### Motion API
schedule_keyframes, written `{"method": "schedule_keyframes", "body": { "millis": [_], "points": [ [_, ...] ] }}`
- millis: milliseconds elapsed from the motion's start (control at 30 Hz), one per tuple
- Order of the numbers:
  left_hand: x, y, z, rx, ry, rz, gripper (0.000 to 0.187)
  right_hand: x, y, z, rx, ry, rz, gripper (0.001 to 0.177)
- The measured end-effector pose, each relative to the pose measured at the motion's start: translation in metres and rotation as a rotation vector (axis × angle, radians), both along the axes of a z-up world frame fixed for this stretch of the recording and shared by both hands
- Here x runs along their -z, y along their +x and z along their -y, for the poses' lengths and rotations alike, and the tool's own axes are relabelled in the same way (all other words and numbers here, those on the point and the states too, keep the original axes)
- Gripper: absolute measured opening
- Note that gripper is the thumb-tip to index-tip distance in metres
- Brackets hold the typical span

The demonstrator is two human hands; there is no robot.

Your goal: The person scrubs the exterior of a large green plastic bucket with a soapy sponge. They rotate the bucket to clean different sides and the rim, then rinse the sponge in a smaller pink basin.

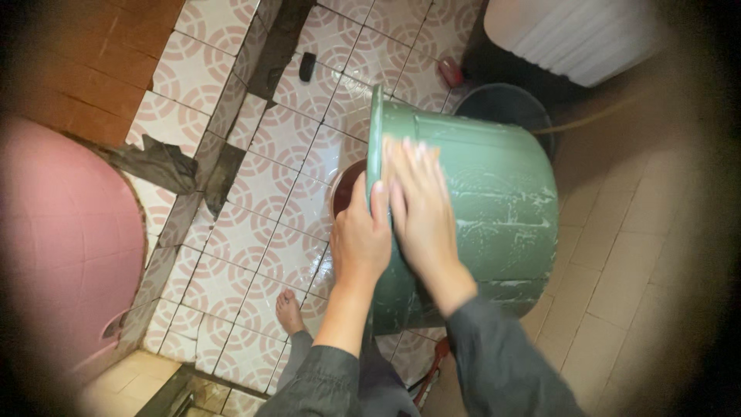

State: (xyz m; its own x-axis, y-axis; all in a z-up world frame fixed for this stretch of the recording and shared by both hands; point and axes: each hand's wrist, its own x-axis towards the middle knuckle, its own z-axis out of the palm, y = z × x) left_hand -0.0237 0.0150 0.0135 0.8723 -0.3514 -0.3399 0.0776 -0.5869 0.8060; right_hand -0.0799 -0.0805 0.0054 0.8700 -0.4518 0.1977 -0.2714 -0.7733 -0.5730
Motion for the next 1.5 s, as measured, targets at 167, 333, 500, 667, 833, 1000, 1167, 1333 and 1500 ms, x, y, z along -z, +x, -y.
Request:
{"method": "schedule_keyframes", "body": {
  "millis": [167,333,500,667,833,1000,1167,1333,1500],
  "points": [
    [0.0,0.002,-0.005,-0.011,-0.002,-0.003,0.045,0.003,-0.107,-0.082,-0.056,-0.064,-0.033,0.057],
    [0.004,0.001,0.003,0.019,-0.011,0.016,0.047,0.003,-0.086,-0.065,-0.052,-0.105,0.073,0.052],
    [0.004,-0.007,0.006,0.028,-0.017,0.002,0.047,-0.007,-0.034,-0.029,0.075,0.048,0.076,0.05],
    [0.003,-0.001,0.003,0.0,-0.016,0.047,0.046,0.002,-0.094,-0.065,-0.066,-0.026,0.089,0.053],
    [0.002,-0.002,0.001,0.013,0.019,0.079,0.044,0.026,-0.127,-0.072,-0.149,-0.116,0.094,0.051],
    [0.0,-0.009,0.008,0.046,0.082,0.072,0.046,0.008,-0.039,-0.01,0.045,-0.008,0.101,0.044],
    [-0.001,-0.009,0.007,0.037,0.106,0.079,0.044,-0.022,0.001,0.004,0.07,0.008,0.051,0.042],
    [0.005,-0.003,-0.004,0.019,0.101,0.144,0.041,-0.015,-0.087,-0.075,0.034,-0.045,0.028,0.049],
    [0.009,-0.005,0.0,0.034,0.093,0.142,0.041,0.008,-0.066,-0.044,0.026,-0.082,0.062,0.046]
  ]
}}
